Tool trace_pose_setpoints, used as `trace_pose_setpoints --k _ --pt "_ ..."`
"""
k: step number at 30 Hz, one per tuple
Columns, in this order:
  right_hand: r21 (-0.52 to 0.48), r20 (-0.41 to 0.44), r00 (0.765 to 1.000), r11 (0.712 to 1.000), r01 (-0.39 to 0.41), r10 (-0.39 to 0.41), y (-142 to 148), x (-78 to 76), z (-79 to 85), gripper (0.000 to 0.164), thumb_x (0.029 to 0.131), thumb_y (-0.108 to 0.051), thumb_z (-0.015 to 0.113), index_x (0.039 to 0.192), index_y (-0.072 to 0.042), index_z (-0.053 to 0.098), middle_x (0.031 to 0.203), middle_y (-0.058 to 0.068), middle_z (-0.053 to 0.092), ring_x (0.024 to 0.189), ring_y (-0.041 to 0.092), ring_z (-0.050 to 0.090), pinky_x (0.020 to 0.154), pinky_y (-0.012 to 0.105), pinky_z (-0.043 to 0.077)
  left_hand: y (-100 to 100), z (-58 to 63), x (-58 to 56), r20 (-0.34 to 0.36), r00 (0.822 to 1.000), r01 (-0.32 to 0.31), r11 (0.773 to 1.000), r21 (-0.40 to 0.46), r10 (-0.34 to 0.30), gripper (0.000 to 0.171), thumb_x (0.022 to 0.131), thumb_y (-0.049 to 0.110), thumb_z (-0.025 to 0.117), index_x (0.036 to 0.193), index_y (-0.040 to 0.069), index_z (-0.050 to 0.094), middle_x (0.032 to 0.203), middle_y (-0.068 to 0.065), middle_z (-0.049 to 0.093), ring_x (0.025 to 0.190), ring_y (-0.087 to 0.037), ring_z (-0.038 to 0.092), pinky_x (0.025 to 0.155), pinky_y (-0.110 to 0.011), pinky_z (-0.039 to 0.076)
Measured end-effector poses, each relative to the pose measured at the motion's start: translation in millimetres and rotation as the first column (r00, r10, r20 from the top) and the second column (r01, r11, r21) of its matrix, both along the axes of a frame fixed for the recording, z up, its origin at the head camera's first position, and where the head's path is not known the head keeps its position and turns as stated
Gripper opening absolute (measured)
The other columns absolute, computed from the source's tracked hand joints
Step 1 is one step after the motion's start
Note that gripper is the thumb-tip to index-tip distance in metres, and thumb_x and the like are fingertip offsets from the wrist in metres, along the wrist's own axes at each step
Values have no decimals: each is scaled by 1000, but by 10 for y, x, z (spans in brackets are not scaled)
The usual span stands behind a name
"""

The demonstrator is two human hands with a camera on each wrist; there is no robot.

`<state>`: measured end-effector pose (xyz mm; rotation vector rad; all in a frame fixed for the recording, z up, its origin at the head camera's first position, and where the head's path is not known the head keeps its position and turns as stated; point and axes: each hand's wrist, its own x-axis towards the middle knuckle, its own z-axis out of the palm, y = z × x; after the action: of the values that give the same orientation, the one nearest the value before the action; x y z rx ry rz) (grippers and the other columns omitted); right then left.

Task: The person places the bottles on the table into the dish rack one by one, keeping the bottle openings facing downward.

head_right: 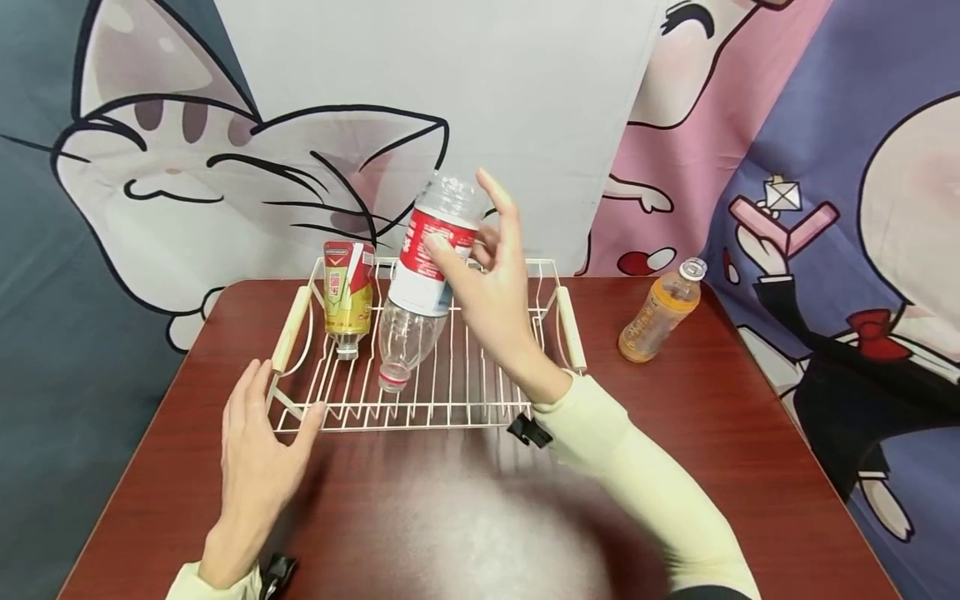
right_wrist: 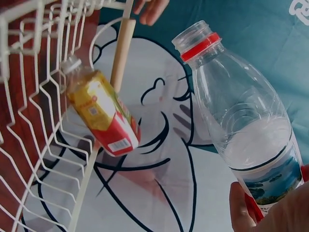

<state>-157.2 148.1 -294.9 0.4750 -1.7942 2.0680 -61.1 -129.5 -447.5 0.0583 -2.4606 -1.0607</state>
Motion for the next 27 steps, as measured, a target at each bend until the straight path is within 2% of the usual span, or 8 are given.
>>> trace_pose_setpoints --k 4,9,12,17,23,27 --pt "15 10 1000 1000 8 -9 -92 -195 65 80 102 -13 77 171 -27 38 130 20 69 103 30 78 82 41 66 2 -8 -9 20 1000 0 1000 5 0 92 96 37 84 172 11 39 175 -15 40 158 -43 37 118 -69 35" --pt "19 62 998 1000 19 -20 -217 -433 123 79 102 -14 78 170 -31 41 125 20 68 94 29 77 79 41 66 14 -15 -16 37 999 -9 1000 7 9 91 97 36 84 172 10 39 175 -13 40 158 -41 38 116 -69 38" --pt "18 88 996 1000 21 -23 -290 -575 111 79 103 -14 79 170 -33 41 124 19 67 89 26 76 76 40 66 20 -14 -13 56 998 -17 1000 9 16 91 98 36 84 172 9 38 175 -13 39 158 -42 39 114 -70 39" --pt "81 103 994 996 31 -39 -476 -808 86 80 104 -19 79 171 -32 38 122 17 67 82 20 74 75 38 65 -51 23 -25 61 998 -35 999 4 35 93 99 36 83 173 9 35 175 -16 38 158 -44 39 113 -71 39" --pt "249 123 984 964 97 -131 -552 -922 -22 81 103 -34 79 173 -34 37 123 15 69 87 21 70 73 39 64 -35 31 -25 75 996 -41 999 -12 42 92 100 37 82 173 7 35 175 -16 38 156 -45 41 112 -73 41" --pt "321 160 974 941 104 -163 -502 -948 -167 82 103 -36 80 173 -36 36 130 17 70 98 24 75 79 40 65 55 -20 1 92 995 -35 999 -16 36 92 100 38 82 173 6 36 175 -15 39 155 -44 44 112 -73 43"
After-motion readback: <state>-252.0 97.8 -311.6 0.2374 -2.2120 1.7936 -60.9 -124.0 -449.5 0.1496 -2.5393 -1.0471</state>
